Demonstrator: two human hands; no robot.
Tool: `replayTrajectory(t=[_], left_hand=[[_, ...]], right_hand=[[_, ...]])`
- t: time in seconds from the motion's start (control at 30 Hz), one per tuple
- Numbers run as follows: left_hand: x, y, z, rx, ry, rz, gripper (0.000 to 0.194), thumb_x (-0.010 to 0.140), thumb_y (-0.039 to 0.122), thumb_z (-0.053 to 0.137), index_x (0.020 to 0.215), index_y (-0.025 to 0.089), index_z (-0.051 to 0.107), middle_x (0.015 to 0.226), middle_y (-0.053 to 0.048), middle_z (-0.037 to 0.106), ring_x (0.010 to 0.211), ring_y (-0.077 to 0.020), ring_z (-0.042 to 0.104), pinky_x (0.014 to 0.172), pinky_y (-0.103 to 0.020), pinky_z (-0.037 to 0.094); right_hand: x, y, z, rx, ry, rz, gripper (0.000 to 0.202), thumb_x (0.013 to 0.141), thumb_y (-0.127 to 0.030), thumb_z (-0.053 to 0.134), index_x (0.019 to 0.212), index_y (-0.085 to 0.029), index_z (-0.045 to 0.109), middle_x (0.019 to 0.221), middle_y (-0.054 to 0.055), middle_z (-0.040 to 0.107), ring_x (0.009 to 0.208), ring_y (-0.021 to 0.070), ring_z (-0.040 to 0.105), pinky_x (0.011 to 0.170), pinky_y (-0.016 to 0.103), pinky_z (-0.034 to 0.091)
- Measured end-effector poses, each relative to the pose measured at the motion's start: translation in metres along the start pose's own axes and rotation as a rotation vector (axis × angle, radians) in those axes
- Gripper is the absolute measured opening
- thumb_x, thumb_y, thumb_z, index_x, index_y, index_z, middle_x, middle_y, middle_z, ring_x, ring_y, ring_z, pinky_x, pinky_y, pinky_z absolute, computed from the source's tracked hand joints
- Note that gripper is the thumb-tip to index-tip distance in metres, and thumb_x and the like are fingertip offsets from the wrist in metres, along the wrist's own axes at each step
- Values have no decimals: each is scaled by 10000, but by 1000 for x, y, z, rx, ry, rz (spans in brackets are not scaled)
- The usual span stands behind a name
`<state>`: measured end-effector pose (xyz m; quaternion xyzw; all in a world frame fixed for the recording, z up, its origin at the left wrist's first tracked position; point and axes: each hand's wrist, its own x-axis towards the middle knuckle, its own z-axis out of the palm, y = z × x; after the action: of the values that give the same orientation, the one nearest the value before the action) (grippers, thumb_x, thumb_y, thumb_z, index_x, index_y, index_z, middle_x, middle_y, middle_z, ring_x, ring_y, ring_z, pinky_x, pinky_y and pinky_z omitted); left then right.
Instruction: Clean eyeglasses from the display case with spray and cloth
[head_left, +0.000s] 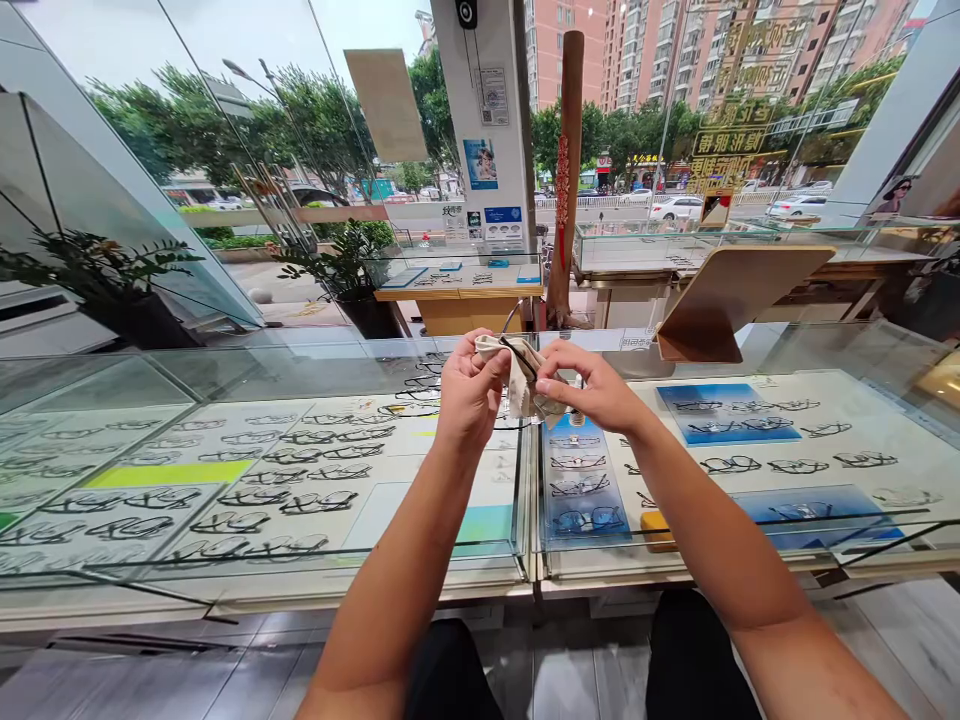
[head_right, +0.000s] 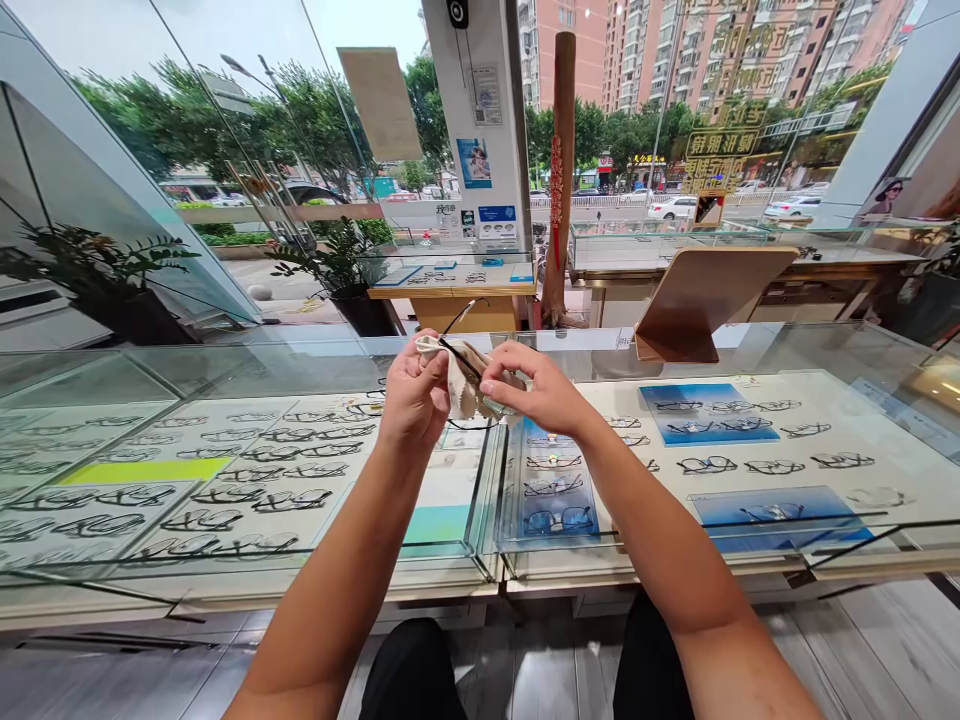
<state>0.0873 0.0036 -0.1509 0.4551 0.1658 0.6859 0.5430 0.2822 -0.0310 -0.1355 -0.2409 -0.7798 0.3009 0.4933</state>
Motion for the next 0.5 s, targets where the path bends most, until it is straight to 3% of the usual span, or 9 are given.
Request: replayTrajectory(t=[0.2, 0.37, 0.5], left_hand=[[-2, 1, 2, 32, -78, 16, 585, 690, 453, 1040, 1041, 205, 643, 750, 71, 680, 569, -46, 621, 585, -146, 513], [-9, 0, 10, 75, -181, -12, 652, 626, 315, 1072, 1110, 208, 648, 876, 13, 789, 724, -108, 732, 719, -200, 602], [-12, 0, 12, 112, -133, 35, 635, 606, 320, 1077, 1066, 198, 657, 817, 23, 786, 667, -103, 724, 645, -181, 577]], right_hand=[[0, -1, 0, 36, 87, -35, 269, 983, -446, 761, 836, -227, 706, 873, 13, 636, 852, 184, 572, 887, 373, 458], [0, 1, -1, 98, 129, -4, 351, 957, -527, 783, 810, -225, 681, 856, 10, 610, 823, 184, 553, 840, 367, 448], [0, -1, 3, 83, 76, -13, 378, 969, -551, 765, 814, -222, 664, 857, 10, 595, 829, 185, 545, 823, 360, 428]])
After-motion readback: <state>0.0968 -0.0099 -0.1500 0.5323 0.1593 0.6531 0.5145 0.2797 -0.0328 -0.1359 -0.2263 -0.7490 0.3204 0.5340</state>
